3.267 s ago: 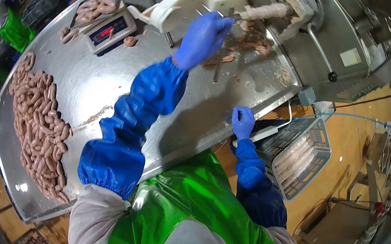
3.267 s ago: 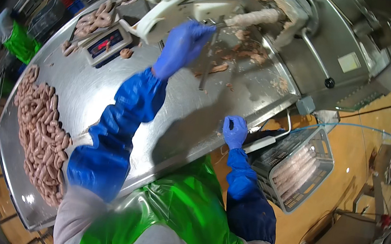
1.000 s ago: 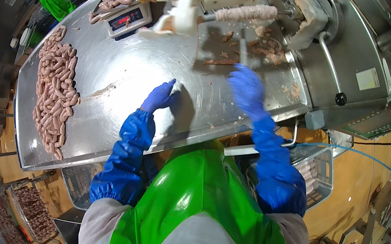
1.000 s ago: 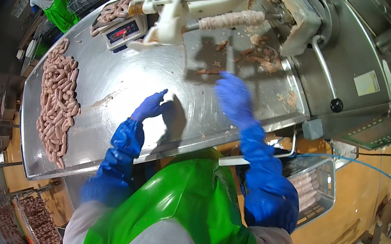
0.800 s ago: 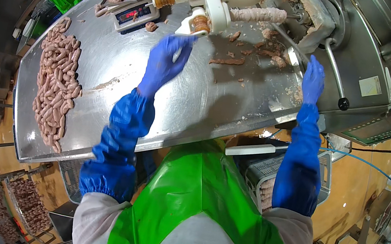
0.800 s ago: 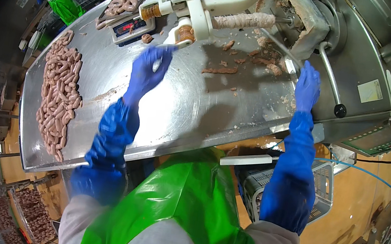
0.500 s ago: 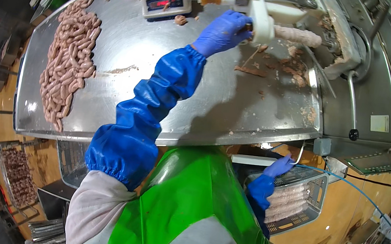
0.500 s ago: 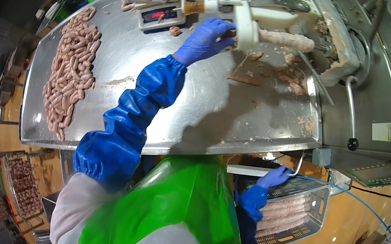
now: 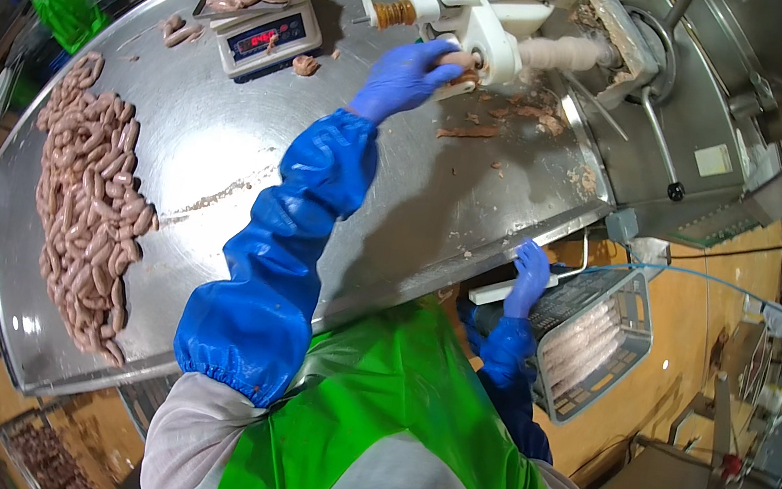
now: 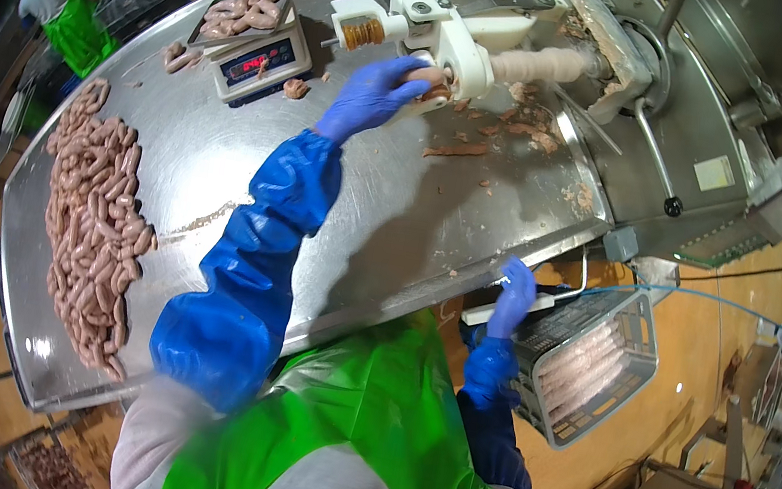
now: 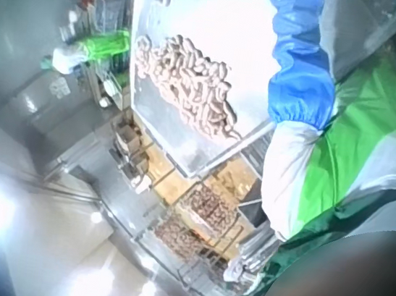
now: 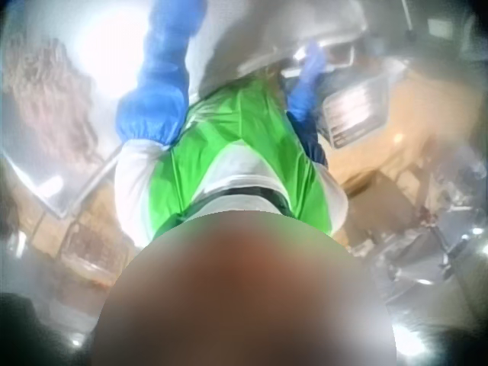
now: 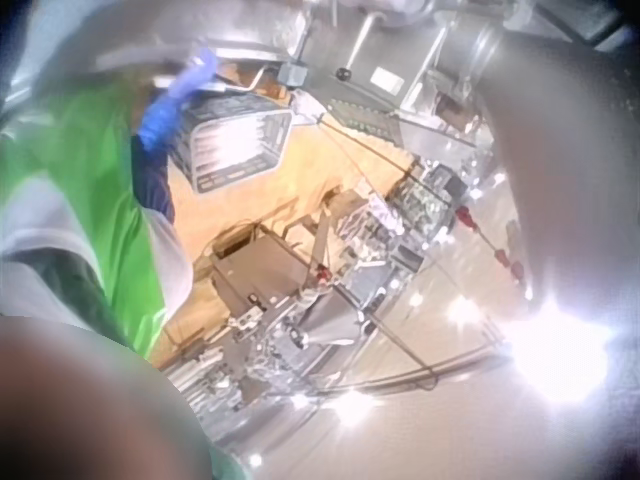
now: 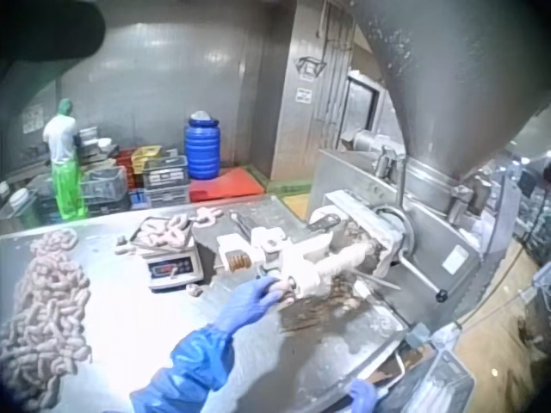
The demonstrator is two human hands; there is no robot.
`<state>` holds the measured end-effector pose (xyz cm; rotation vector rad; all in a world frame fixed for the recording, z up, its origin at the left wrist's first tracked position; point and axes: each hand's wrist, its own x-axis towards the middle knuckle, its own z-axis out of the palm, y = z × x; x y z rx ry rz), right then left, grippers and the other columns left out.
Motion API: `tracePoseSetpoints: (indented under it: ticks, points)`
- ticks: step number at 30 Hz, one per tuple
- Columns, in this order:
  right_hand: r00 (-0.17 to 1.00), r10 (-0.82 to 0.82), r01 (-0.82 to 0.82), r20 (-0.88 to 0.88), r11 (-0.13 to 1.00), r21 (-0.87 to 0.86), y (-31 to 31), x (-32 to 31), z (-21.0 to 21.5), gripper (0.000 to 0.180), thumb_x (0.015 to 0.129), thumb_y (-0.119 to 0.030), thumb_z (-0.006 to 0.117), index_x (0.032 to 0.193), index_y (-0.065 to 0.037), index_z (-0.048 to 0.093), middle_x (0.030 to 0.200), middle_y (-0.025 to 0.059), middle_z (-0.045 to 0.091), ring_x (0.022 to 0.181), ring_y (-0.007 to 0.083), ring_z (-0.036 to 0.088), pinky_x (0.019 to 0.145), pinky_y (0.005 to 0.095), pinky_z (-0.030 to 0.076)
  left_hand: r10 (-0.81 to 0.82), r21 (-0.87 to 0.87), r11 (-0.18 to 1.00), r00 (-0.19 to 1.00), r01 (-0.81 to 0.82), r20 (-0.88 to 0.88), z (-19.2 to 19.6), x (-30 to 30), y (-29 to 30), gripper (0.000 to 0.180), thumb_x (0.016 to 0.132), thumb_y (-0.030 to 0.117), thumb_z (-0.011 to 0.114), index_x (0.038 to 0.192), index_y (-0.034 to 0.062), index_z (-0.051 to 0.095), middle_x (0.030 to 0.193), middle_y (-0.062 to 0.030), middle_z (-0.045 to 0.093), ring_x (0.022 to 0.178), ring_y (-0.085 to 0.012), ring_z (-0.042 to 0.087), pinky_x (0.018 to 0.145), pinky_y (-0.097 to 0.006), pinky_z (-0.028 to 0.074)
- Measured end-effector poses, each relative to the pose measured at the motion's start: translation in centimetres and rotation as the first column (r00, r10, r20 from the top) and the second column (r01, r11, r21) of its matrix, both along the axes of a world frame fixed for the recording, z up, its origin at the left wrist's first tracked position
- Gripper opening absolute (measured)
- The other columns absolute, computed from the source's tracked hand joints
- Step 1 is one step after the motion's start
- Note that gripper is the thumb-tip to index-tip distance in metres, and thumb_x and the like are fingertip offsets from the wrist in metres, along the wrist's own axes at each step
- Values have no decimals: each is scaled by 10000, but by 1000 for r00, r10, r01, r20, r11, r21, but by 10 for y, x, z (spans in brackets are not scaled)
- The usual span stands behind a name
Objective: The person operates a sausage stuffer, guiding the casing as it fills with meat. They repeatedly pinch and twist the casing to form individual links, then place the finished sausages onto a metal table. The person also handles the stuffer nozzle and casing during setup.
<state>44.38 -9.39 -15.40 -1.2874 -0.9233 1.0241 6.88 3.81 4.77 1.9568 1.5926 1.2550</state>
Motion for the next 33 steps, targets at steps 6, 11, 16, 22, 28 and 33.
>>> tracePoseSetpoints:
  ticks: [6, 11, 16, 22, 28, 33]
  points:
    - [837, 545, -540, -49, 838, 81, 27, -196, 99, 379, 960, -181, 554, 1295, -4, 529, 1217, 85, 620, 1131, 158, 580, 929, 299, 449, -70, -564, 771, 919, 296, 387, -56, -106, -104, 398, 967, 379, 564, 1296, 161, 612, 733, -2, 630, 620, -89, 527, 587, -257, 457]
    - [742, 564, -594, -362, 804, 33, 62, -308, 99, 419, 1002, -262, 500, 1329, -4, 458, 1185, 111, 581, 1126, 175, 550, 937, 311, 441, -303, -697, 683, 953, 220, 4, -101, -150, -130, 363, 946, 391, 577, 1244, 198, 654, 761, -58, 662, 661, -174, 596, 649, -308, 488]
    - [763, 624, -623, 168, 779, -65, -9, -368, 53, 405, 1042, -392, 373, 1077, -28, 547, 933, 75, 589, 910, 187, 579, 819, 368, 482, 2, -180, 982, 954, 55, 301, -75, -93, -82, 449, 971, 341, 520, 1337, 84, 553, 985, -138, 701, 715, -220, 640, 721, -330, 517]
    - [496, 868, -868, -2, 496, 39, -36, -344, 31, 478, 980, -214, 521, 1405, -29, 405, 1323, 99, 517, 1252, 195, 468, 1081, 362, 348, -7, -513, 836, 938, 195, 346, -36, -75, -108, 447, 994, 369, 511, 1370, 127, 536, 683, -23, 577, 568, -100, 517, 545, -269, 445]
    - [633, 566, -606, -529, 787, 117, 78, -299, 77, 421, 993, -385, 457, 1226, -45, 546, 983, 45, 593, 913, 125, 571, 851, 279, 456, -512, -818, 518, 857, 252, -59, -75, -144, -138, 354, 956, 335, 561, 1232, 134, 655, 915, -119, 718, 791, -194, 662, 746, -312, 518]
    - [688, 695, -706, -207, 707, 27, 30, -355, 50, 364, 1028, -368, 395, 1071, -49, 565, 809, 55, 585, 726, 166, 582, 641, 294, 484, 60, -440, 893, 944, 94, 323, -60, -101, -75, 471, 1009, 410, 454, 1414, 173, 491, 1159, -133, 648, 889, -209, 647, 812, -346, 514]
